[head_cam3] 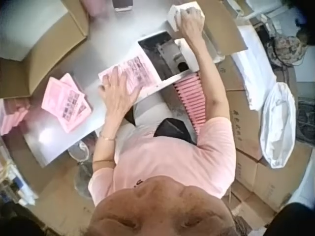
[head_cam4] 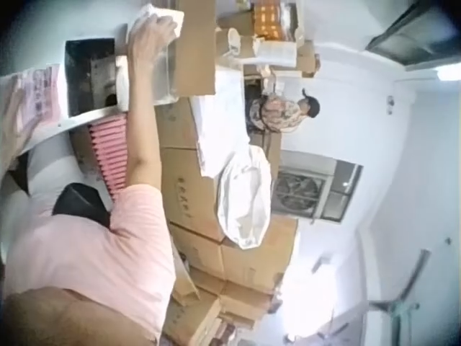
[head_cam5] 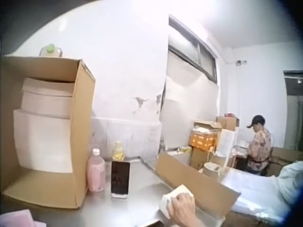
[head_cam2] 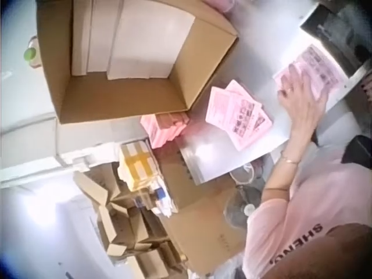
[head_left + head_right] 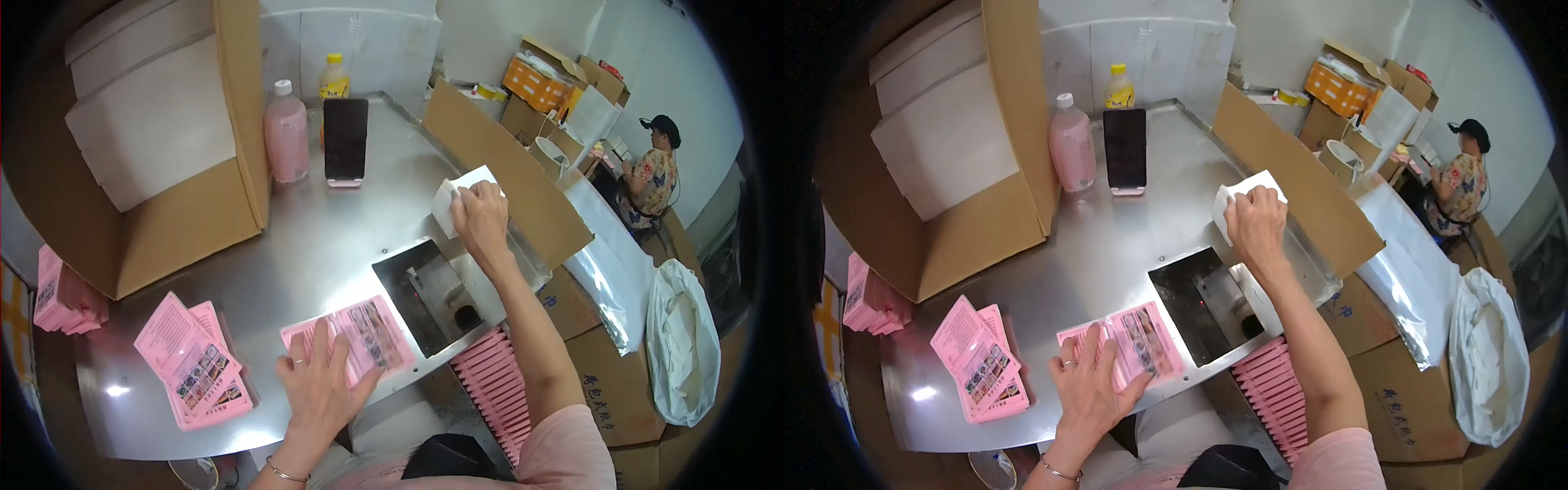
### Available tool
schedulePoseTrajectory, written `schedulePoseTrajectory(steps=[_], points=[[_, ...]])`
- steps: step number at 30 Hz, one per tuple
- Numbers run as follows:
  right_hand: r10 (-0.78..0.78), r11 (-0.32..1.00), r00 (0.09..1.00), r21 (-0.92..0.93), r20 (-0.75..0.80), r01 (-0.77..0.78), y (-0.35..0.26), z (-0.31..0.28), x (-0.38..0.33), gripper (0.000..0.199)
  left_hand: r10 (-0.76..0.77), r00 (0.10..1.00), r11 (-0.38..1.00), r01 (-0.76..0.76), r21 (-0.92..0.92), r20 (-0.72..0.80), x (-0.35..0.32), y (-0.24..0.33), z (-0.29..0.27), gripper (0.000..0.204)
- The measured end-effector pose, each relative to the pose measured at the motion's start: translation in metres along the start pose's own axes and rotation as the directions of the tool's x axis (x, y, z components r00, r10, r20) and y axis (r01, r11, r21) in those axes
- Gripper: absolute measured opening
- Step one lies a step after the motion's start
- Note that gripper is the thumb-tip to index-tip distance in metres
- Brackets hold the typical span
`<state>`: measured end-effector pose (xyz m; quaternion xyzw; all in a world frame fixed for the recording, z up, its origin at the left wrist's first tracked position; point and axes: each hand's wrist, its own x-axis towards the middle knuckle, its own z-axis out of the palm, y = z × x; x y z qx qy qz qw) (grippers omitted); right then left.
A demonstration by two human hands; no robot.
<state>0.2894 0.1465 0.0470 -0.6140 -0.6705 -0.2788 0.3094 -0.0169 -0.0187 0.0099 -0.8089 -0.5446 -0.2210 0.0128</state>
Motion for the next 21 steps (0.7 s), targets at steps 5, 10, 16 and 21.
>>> schedulePoseTrajectory(steps=[5, 10, 16, 21], points=[[0.034, 0.999, 0.999, 0.014, 0.032, -0.035, -0.001, -0.004, 0.009, 0.018, 0.002, 1.000, 1.000, -0.002, -0.031, -0.015, 0.004, 0.004, -0.004, 0.068], [0.056, 0.989, 0.998, 0.140, 0.010, -0.057, 0.007, -0.001, 0.001, 0.017, 0.068, 0.997, 0.998, -0.068, 0.011, -0.023, 0.004, 0.005, -0.006, 0.055], [0.047, 0.977, 0.998, 0.206, 0.040, -0.054, 0.008, -0.011, 0.004, 0.017, 0.092, 0.994, 0.993, -0.097, -0.069, -0.064, 0.008, 0.004, 0.005, 0.046], [0.041, 0.985, 0.998, 0.169, 0.047, -0.048, 0.014, -0.011, -0.002, 0.026, 0.105, 0.994, 0.984, -0.105, -0.143, -0.014, 0.009, 0.003, 0.008, 0.033]])
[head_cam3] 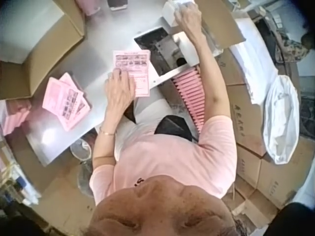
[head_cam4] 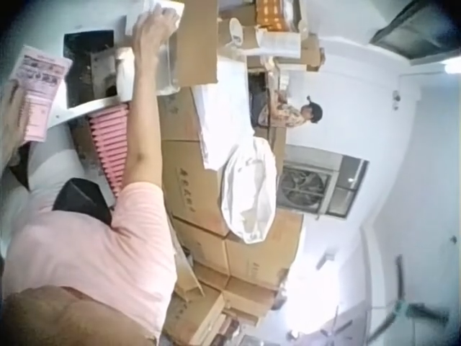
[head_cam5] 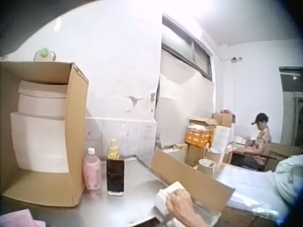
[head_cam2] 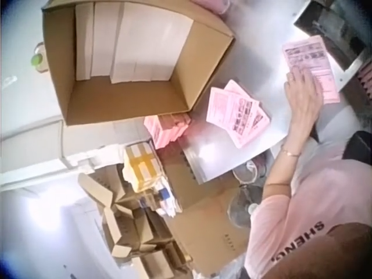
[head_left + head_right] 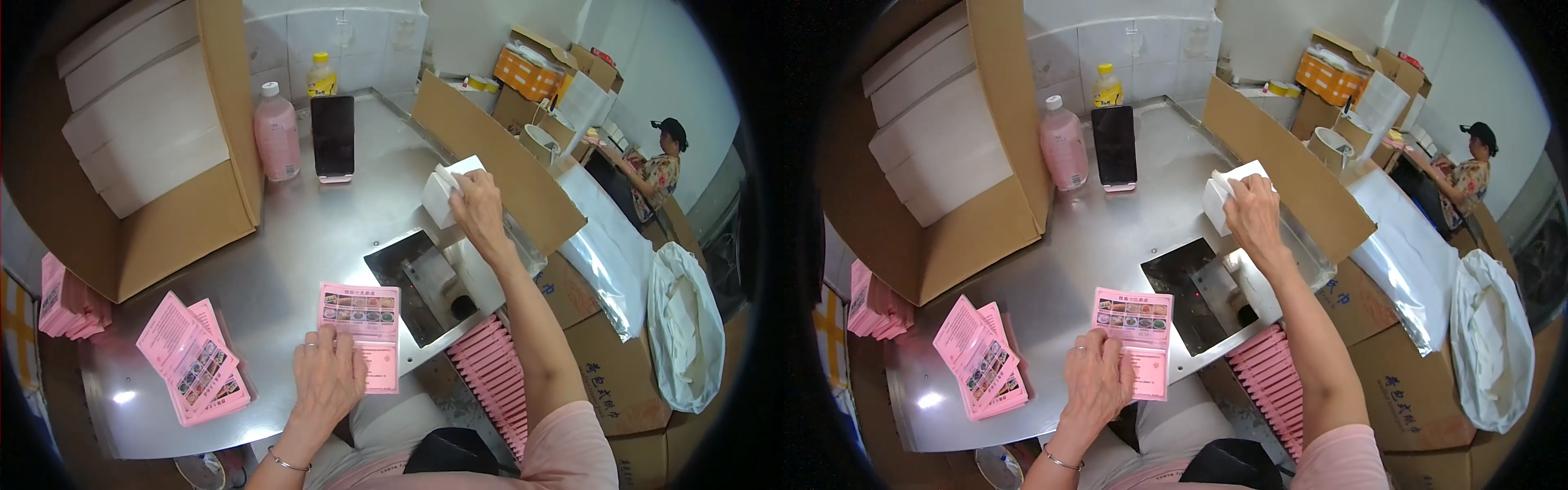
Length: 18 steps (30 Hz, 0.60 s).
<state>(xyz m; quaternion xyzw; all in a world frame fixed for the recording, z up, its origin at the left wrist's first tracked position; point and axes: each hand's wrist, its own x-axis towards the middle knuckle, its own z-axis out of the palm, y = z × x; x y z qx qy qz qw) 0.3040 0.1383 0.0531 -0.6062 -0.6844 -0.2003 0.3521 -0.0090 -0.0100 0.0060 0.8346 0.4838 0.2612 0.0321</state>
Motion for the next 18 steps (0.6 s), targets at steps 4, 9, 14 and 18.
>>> schedulePoseTrajectory(steps=[4, 9, 14, 18], points=[[-0.204, 0.963, 0.975, -0.196, -0.084, 0.184, -0.017, -0.004, -0.019, 0.047, 0.146, 0.988, 0.984, -0.140, -0.111, 0.047, -0.001, -0.006, -0.007, 0.040], [-0.607, 0.746, 0.784, 0.431, 0.126, 0.508, -0.137, -0.038, -0.163, 0.033, -0.032, 0.995, 0.996, 0.039, -0.085, 0.093, 0.000, -0.016, -0.037, 0.069], [-0.510, 0.847, 0.793, 0.356, 0.335, 0.395, -0.143, 0.011, -0.122, 0.033, 0.053, 0.997, 0.976, -0.040, -0.212, 0.056, 0.002, 0.006, -0.022, 0.076], [-0.230, 0.968, 0.828, 0.208, 0.511, 0.140, -0.121, 0.029, -0.107, 0.019, -0.071, 0.985, 0.950, 0.116, -0.292, 0.158, -0.009, -0.004, -0.050, 0.066]])
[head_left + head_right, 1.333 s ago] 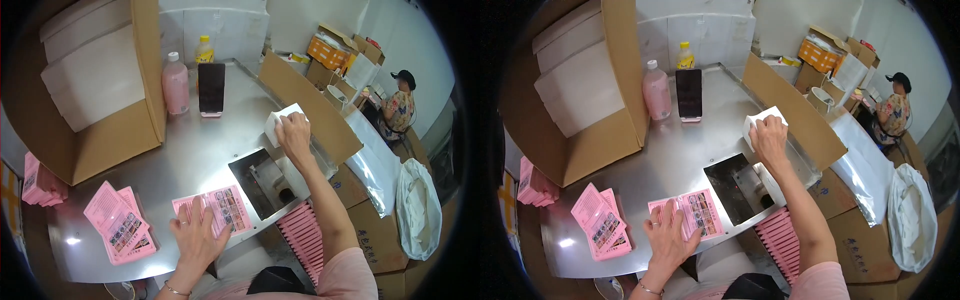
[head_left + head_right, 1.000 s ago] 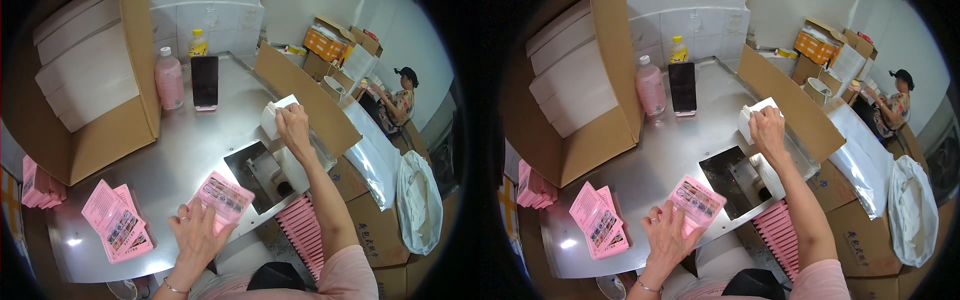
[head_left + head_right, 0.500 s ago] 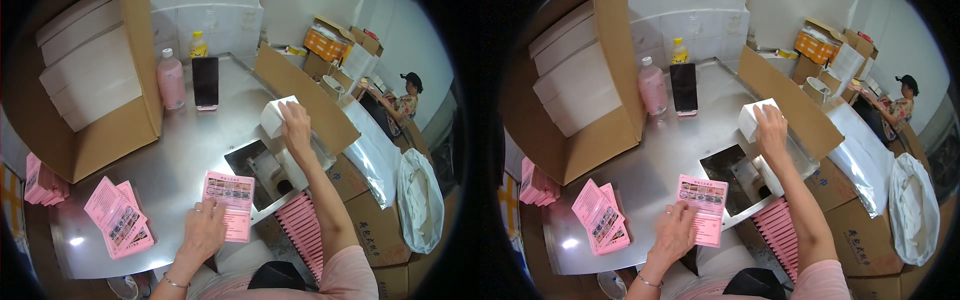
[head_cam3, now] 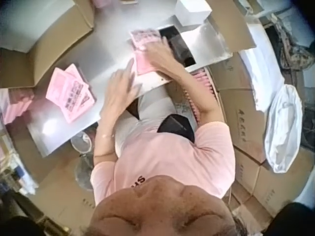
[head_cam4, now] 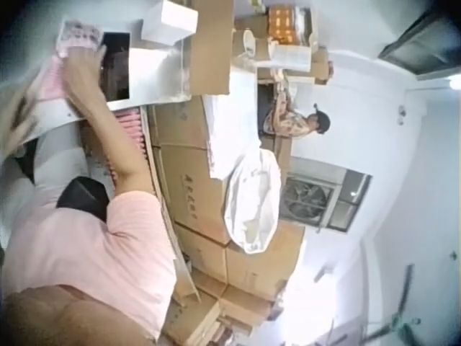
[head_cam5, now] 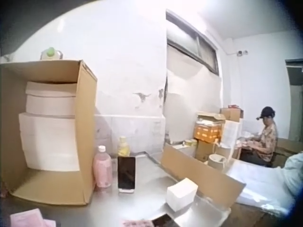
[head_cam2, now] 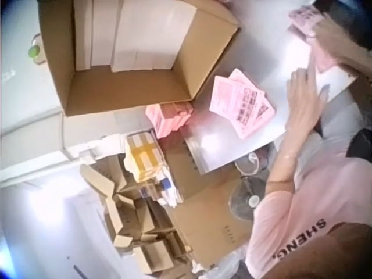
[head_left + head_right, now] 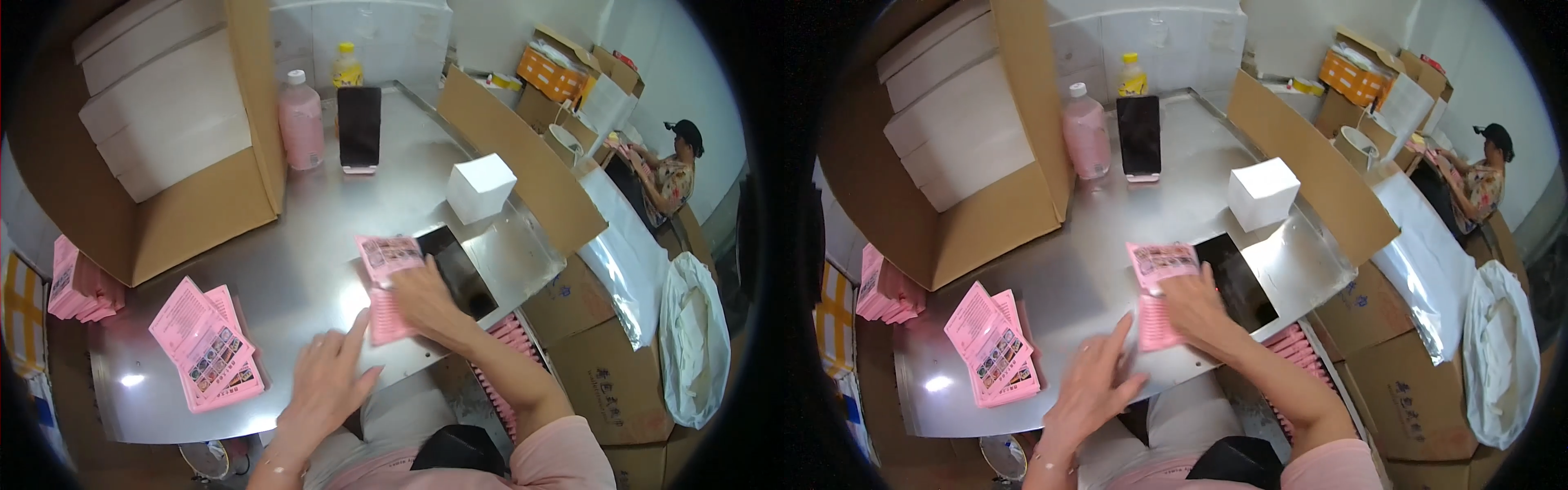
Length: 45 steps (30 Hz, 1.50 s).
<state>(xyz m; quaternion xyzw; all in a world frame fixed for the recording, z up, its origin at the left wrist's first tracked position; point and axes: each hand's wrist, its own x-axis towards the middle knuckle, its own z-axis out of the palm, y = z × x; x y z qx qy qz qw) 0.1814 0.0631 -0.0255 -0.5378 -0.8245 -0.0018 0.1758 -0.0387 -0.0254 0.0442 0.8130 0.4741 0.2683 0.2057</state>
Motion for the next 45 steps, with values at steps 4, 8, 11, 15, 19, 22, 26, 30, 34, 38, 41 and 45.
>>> schedulePoseTrajectory(steps=[4, 8, 11, 15, 19, 22, 26, 30, 34, 38, 41, 45], points=[[0.167, 0.977, 0.985, 0.140, -0.047, -0.159, 0.048, -0.014, -0.030, 0.008, 0.116, 0.988, 0.991, -0.122, -0.050, -0.102, -0.029, -0.020, -0.006, 0.040], [0.210, 0.972, 0.923, 0.167, -0.322, -0.163, 0.038, -0.067, -0.011, 0.019, 0.055, 0.943, 0.989, -0.006, 0.149, -0.329, -0.039, -0.041, -0.034, 0.023], [0.113, 0.929, 0.826, -0.236, -0.553, -0.286, 0.088, -0.107, 0.039, 0.043, -0.015, 0.815, 0.923, 0.234, 0.305, -0.579, -0.068, -0.072, -0.077, 0.027], [0.171, 0.951, 0.872, -0.156, -0.460, -0.268, 0.152, -0.080, 0.043, 0.059, -0.311, 0.768, 0.686, 0.589, 0.427, -0.560, -0.070, -0.119, -0.067, 0.027], [0.233, 0.934, 0.896, -0.170, -0.378, -0.315, 0.120, -0.088, 0.018, 0.058, -0.420, 0.809, 0.703, 0.577, 0.416, -0.412, -0.072, -0.114, -0.072, 0.020], [0.197, 0.922, 0.864, -0.212, -0.463, -0.324, 0.113, -0.091, -0.020, 0.056, -0.362, 0.840, 0.731, 0.525, 0.436, -0.405, -0.067, -0.114, -0.069, 0.016], [0.101, 0.851, 0.821, -0.378, -0.562, -0.364, 0.093, -0.101, -0.026, 0.039, -0.223, 0.888, 0.720, 0.428, 0.546, -0.402, -0.059, -0.097, -0.079, 0.013], [0.268, 0.915, 0.827, -0.140, -0.494, -0.379, 0.101, -0.109, -0.026, 0.024, 0.004, 0.976, 0.946, 0.068, 0.317, -0.220, -0.015, -0.024, -0.037, 0.018], [0.362, 0.910, 0.820, -0.023, -0.444, -0.414, 0.100, -0.115, -0.026, 0.021, 0.158, 0.980, 0.963, -0.125, 0.240, -0.124, 0.000, -0.021, 0.029, 0.017], [0.235, 0.948, 0.829, -0.067, -0.507, -0.310, 0.099, -0.115, -0.031, 0.025, 0.049, 0.989, 0.970, -0.014, 0.243, -0.139, -0.003, -0.028, 0.037, 0.018], [0.099, 0.959, 0.833, -0.172, -0.544, -0.226, 0.090, -0.099, -0.034, 0.042, 0.134, 0.988, 0.983, -0.124, 0.139, -0.071, 0.003, -0.009, 0.050, 0.024], [-0.467, 0.881, 0.851, -0.054, -0.241, 0.469, -0.025, -0.053, -0.077, 0.051, 0.173, 0.985, 0.979, -0.169, 0.116, -0.018, 0.002, -0.013, 0.035, 0.058]])
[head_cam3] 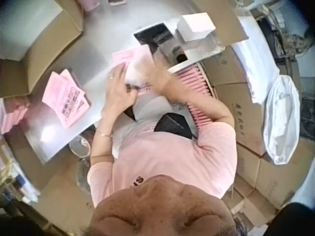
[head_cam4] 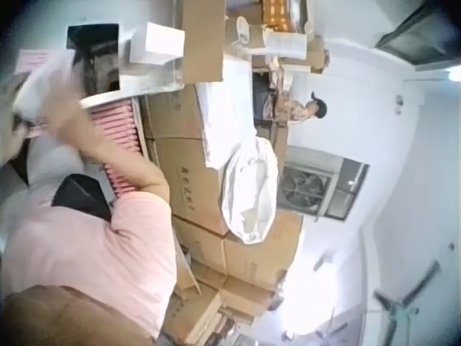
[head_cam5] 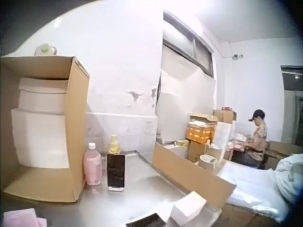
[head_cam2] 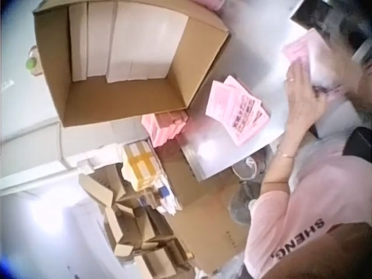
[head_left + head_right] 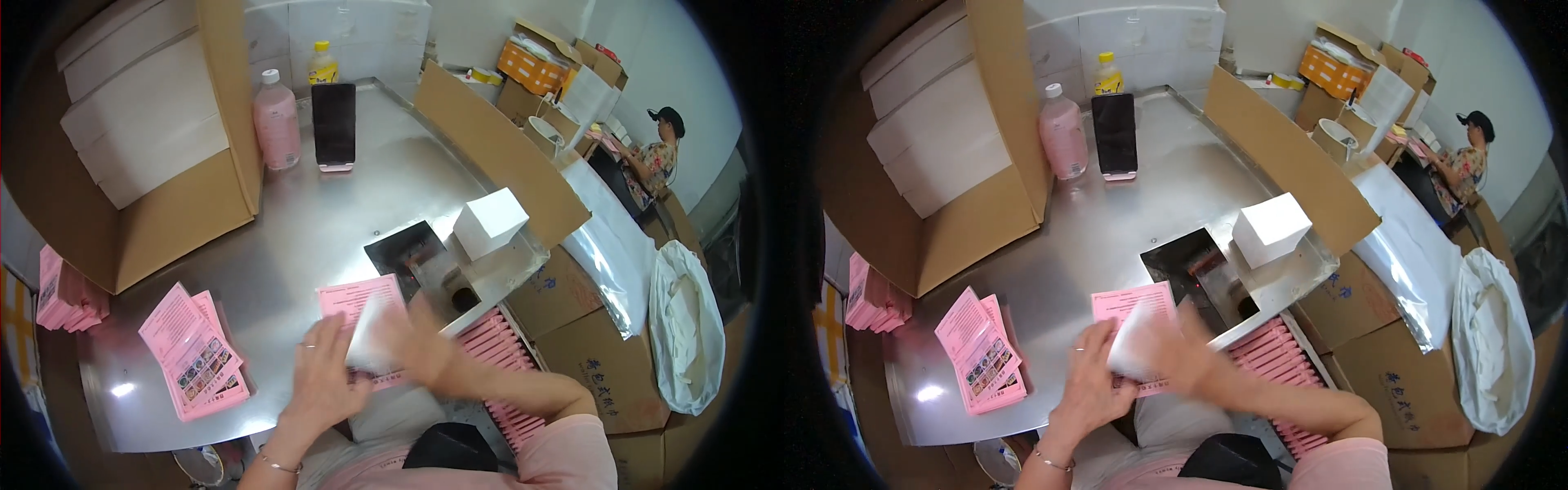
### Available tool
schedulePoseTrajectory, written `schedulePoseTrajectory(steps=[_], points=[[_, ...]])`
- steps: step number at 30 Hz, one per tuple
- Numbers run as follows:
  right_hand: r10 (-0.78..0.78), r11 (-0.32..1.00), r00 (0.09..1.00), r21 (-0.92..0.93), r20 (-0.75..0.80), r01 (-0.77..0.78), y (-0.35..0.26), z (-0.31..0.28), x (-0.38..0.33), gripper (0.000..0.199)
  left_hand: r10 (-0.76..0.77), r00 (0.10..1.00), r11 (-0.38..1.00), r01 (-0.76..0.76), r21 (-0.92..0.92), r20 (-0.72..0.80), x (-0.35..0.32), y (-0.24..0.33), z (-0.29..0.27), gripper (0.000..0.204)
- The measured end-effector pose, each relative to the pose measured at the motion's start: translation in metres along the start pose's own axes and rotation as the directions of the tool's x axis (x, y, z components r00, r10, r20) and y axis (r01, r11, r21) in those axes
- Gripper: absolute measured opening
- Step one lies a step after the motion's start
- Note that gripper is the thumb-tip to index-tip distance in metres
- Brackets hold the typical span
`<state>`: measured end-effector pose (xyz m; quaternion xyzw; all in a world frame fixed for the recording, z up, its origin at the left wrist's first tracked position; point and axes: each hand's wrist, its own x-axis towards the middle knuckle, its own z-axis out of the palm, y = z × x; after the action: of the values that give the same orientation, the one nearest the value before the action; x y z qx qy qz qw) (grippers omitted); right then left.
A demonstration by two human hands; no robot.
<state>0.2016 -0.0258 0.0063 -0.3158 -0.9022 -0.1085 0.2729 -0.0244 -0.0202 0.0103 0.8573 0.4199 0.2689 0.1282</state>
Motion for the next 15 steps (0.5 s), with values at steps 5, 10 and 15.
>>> schedulePoseTrajectory(steps=[5, 10, 15], points=[[0.190, 0.981, 0.954, -0.086, 0.233, -0.174, 0.015, 0.034, 0.033, 0.031, -0.098, 0.989, 0.972, 0.118, 0.201, -0.108, 0.009, 0.009, 0.011, 0.082], [0.094, 0.983, 0.994, 0.155, 0.054, -0.101, -0.011, 0.026, 0.057, 0.020, -0.186, 0.968, 0.940, 0.224, 0.256, -0.166, 0.017, 0.011, 0.004, 0.072], [0.463, 0.662, 0.855, -0.550, -0.234, -0.509, 0.075, -0.052, 0.033, 0.036, -0.158, 0.978, 0.938, 0.191, 0.290, -0.134, -0.005, 0.007, 0.002, 0.052]])
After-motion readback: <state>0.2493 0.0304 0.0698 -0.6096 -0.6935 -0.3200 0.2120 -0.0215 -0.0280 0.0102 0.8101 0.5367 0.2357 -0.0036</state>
